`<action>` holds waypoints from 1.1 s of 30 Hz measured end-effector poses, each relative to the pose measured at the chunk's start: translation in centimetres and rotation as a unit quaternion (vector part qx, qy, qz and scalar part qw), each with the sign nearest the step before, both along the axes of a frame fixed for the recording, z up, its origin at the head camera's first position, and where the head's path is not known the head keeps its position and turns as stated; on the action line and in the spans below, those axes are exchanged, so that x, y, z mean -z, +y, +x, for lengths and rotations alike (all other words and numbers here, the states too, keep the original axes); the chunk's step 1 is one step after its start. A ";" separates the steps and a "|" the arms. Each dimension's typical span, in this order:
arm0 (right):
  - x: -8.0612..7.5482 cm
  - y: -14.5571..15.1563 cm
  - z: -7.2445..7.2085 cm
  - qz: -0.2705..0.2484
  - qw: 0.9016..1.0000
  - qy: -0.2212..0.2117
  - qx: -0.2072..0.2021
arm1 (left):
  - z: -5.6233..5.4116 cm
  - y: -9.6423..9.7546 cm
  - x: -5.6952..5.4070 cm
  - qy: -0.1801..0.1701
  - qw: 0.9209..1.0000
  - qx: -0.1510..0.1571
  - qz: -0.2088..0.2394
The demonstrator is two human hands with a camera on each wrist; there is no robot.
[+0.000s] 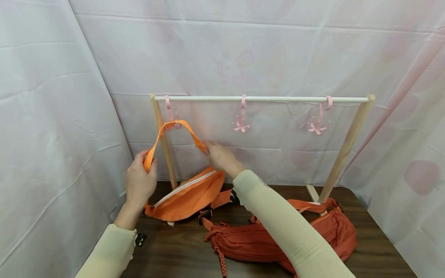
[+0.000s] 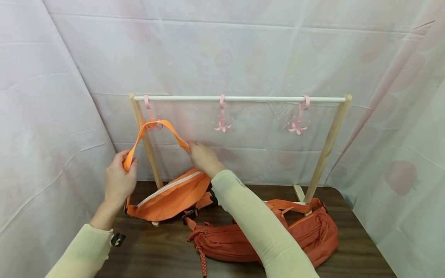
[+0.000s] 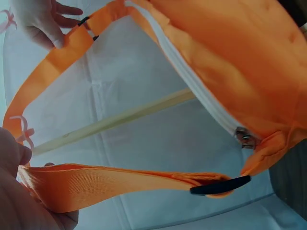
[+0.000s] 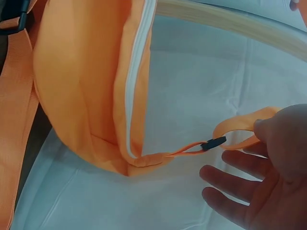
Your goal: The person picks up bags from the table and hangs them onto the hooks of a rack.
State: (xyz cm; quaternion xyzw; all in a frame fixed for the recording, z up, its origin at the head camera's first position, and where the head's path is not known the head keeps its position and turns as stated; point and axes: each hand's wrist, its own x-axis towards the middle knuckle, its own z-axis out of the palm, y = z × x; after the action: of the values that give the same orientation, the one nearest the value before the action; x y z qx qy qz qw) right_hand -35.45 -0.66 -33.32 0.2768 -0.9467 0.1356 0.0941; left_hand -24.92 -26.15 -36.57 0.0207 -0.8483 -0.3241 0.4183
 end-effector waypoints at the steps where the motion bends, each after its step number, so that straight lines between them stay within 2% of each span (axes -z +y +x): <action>1: 0.1 0.1 0.0 0.004 1.000 0.000 0.001 | 0.1 0.0 0.1 -0.002 1.000 -0.001 0.003; 6: 0.8 0.5 -0.1 0.012 1.000 0.004 0.006 | 0.3 0.1 0.8 -0.007 1.000 -0.006 0.014; 14: 2.0 1.9 -0.3 -0.008 1.000 -0.005 -0.001 | 0.5 0.2 1.6 -0.003 1.000 0.003 0.029; 21: 2.7 3.2 -0.2 -0.017 0.999 -0.037 -0.007 | 0.7 0.0 1.9 -0.018 0.999 0.011 0.038; 33: 3.5 5.7 0.5 -0.003 0.999 -0.040 -0.012 | 1.1 -0.1 2.5 -0.013 0.999 0.017 0.041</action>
State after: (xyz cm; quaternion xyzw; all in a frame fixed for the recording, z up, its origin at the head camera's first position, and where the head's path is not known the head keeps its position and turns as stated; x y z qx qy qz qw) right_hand -34.94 5.05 -36.81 0.2822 -0.9458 0.1508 0.0552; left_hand -23.83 -26.27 -39.04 0.0276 -0.8397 -0.3655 0.4007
